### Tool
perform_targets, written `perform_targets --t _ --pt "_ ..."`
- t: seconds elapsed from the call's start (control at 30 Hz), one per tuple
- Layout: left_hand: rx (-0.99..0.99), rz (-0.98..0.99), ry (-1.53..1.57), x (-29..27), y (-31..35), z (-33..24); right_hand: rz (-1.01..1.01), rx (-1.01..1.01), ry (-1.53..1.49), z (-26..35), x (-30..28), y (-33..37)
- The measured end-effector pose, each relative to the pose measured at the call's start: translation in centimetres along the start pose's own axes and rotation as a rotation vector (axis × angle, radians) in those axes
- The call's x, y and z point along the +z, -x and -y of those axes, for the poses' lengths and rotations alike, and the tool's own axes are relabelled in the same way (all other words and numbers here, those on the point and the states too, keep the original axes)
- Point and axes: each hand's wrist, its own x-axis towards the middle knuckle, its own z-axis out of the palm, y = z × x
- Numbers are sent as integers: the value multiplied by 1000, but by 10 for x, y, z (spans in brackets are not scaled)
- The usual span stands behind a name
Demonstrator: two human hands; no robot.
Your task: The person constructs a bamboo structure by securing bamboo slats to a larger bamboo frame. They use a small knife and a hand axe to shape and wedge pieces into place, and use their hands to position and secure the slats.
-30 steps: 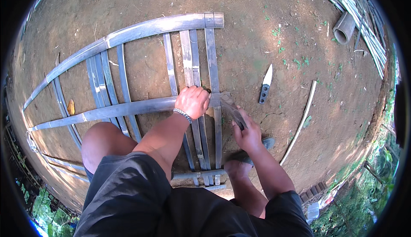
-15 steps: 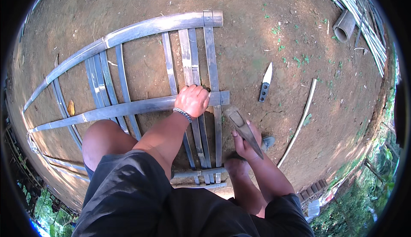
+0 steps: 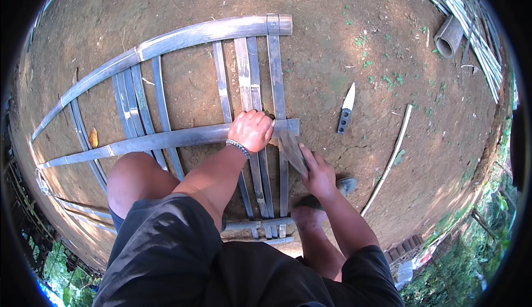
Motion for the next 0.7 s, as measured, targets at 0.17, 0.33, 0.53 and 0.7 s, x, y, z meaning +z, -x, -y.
perform_targets --t 0.17,0.33,0.53,0.7 --pt "6 3 0 -1 -3 2 -186 -129 -150 14 -7 -10" --pt "-15 17 -3 -3 -2 -2 46 53 -34 6 -3 -18" --pt "-9 44 -48 -1 1 4 -56 -49 -181 19 -22 -13" --pt "-3 49 -31 -1 0 1 -256 -229 -194 3 -6 -16"
